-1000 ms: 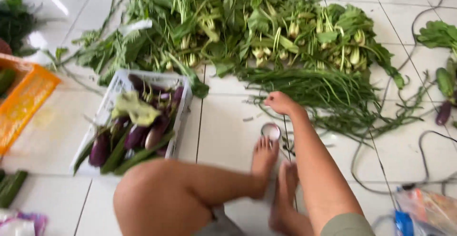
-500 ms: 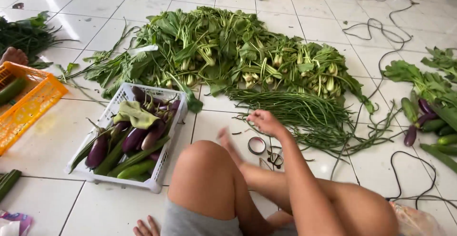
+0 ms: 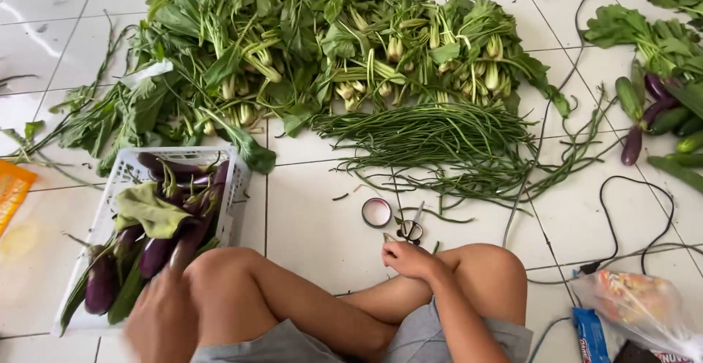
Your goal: Bundling long beans and securing them with green tape
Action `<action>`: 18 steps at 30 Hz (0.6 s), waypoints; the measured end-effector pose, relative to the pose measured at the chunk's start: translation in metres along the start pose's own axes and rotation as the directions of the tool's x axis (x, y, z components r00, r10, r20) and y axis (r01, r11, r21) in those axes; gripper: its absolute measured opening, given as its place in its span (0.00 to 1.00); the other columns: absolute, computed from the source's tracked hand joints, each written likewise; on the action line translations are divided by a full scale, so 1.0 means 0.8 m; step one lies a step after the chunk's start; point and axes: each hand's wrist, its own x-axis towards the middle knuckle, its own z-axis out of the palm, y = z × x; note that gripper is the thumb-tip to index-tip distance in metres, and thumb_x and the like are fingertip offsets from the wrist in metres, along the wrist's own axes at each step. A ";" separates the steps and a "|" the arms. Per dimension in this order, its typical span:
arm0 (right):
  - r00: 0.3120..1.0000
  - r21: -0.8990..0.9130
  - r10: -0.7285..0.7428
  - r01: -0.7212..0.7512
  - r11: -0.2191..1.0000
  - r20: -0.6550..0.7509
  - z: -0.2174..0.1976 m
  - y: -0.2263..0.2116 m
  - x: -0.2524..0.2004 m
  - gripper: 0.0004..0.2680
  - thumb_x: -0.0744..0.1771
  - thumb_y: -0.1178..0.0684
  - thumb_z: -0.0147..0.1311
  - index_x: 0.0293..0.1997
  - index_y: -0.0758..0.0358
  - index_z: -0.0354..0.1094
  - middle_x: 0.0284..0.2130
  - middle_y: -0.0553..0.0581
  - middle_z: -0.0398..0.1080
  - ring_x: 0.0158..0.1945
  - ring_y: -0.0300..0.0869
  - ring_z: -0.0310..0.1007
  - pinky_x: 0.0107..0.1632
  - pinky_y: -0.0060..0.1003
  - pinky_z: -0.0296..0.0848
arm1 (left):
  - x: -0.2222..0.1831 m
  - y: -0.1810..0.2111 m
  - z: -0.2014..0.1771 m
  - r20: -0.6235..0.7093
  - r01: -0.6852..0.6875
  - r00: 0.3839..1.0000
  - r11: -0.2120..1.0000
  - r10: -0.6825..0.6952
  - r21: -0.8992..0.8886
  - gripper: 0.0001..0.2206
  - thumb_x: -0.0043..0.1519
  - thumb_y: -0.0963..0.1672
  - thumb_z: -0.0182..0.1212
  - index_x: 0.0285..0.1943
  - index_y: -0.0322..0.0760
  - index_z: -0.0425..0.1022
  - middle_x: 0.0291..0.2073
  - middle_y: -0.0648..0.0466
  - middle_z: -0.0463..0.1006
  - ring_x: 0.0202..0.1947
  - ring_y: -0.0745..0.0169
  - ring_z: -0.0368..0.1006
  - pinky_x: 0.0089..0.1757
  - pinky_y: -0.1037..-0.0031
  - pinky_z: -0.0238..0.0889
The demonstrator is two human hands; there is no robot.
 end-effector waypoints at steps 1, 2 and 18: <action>1.000 0.003 0.004 -0.004 1.000 0.004 -0.004 0.008 0.017 0.05 0.66 0.51 0.47 0.34 0.55 0.69 0.29 0.44 0.74 0.30 0.36 0.67 0.37 0.32 0.69 | 0.027 0.037 0.061 0.006 -0.002 1.000 1.000 0.002 0.001 0.26 0.65 0.43 0.55 0.76 0.56 0.68 0.37 0.59 0.80 0.40 0.56 0.78 0.37 0.67 0.69; 1.000 0.008 -0.016 0.016 1.000 -0.022 -0.003 0.015 0.032 0.08 0.67 0.47 0.48 0.30 0.54 0.68 0.25 0.48 0.73 0.30 0.38 0.68 0.38 0.36 0.70 | 0.053 0.078 0.116 -0.080 -0.156 0.984 0.986 0.160 0.054 0.10 0.66 0.46 0.55 0.55 0.52 0.70 0.29 0.59 0.75 0.32 0.58 0.76 0.35 0.67 0.69; 0.892 -0.618 -0.186 -0.123 0.776 -0.412 -0.182 0.126 0.295 0.15 0.68 0.46 0.52 0.61 0.52 0.60 0.55 0.57 0.64 0.56 0.54 0.66 0.57 0.50 0.66 | 0.061 0.321 0.316 0.617 -0.347 0.376 0.722 0.692 -0.598 0.20 0.63 0.55 0.59 0.45 0.35 0.71 0.37 0.40 0.80 0.42 0.37 0.79 0.42 0.50 0.70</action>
